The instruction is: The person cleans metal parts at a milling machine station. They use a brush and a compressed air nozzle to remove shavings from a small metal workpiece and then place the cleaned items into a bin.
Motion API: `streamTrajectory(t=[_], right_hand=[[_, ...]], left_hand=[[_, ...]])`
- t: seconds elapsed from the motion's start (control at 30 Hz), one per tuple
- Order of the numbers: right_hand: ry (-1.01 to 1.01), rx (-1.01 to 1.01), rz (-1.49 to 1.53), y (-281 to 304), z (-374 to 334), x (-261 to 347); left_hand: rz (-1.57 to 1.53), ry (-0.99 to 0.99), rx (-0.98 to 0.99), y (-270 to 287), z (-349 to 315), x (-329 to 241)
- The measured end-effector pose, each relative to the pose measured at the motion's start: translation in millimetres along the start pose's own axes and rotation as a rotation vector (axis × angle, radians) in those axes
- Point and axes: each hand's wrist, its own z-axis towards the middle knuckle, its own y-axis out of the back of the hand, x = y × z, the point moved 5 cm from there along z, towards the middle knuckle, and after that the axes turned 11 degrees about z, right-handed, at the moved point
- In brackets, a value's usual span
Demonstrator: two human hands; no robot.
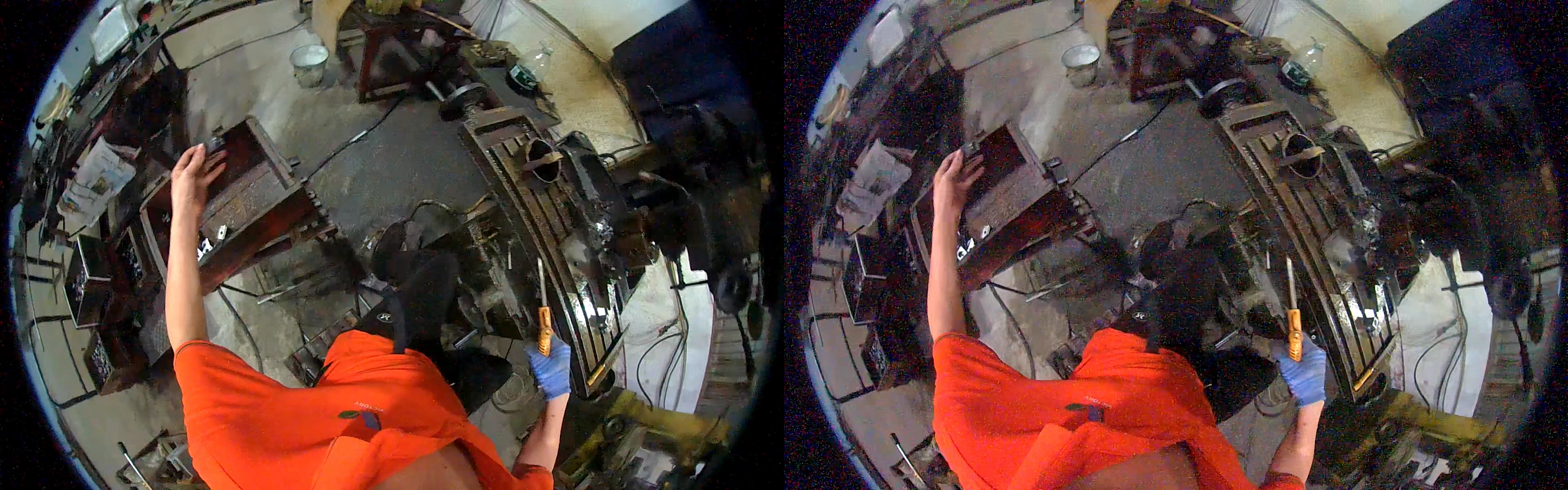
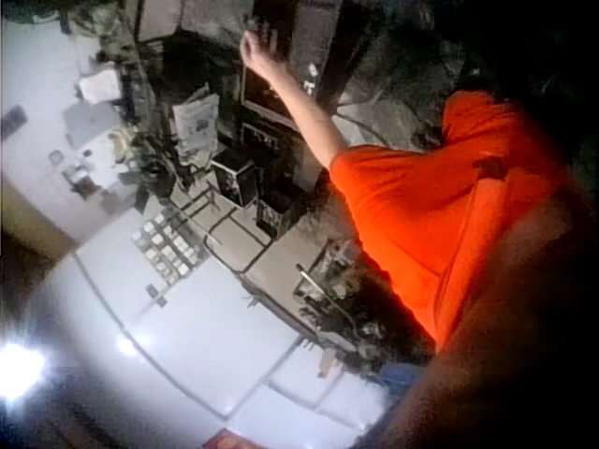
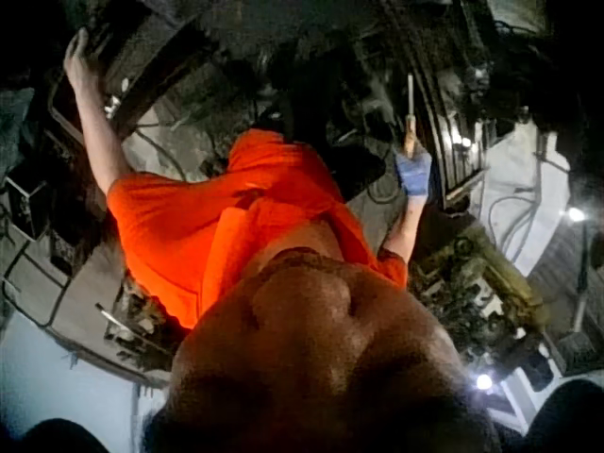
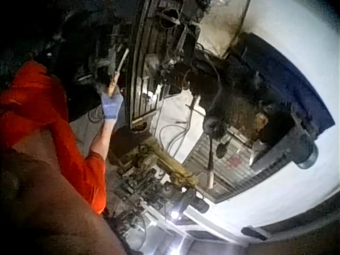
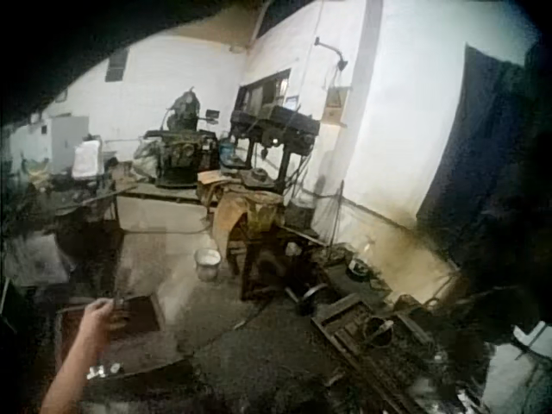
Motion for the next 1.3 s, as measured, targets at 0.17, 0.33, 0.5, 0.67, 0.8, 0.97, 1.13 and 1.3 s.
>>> streamTrajectory(t=[0.17, 0.33, 0.5, 0.67, 0.8, 0.97, 1.13, 1.3], right_hand=[[0.170, 0.026, -0.050, -7.3, -5.8, 42.1], [0.142, 0.104, -0.182, 3.4, -13.5, 61.1], [0.048, 0.149, -0.352, 21.0, -19.2, 3.3], [-0.080, 0.115, -0.311, 56.2, -41.3, -39.8], [0.080, -0.186, 0.120, 109.7, -46.0, -64.1], [0.218, -0.439, 0.034, 165.1, -21.7, -66.2], [0.048, -0.255, 0.470, 117.9, 35.3, -154.4], [-0.222, -0.399, 0.251, 64.0, 50.4, -206.2]], left_hand=[[-0.114, -0.010, 0.446, -155.3, -24.4, -11.0], [-0.159, 0.064, 0.787, -337.5, -119.3, 7.8], [0.127, 0.171, 1.096, -460.1, -232.6, 52.4], [0.640, -0.294, 1.242, -536.1, -306.6, 58.4], [0.939, -0.903, 0.905, -599.3, -338.8, 48.4], [1.029, -1.036, 0.738, -643.6, -329.6, 79.1], [1.042, -0.899, 0.927, -658.7, -339.8, 82.0], [0.929, -0.864, 1.266, -656.0, -317.9, 93.7]])
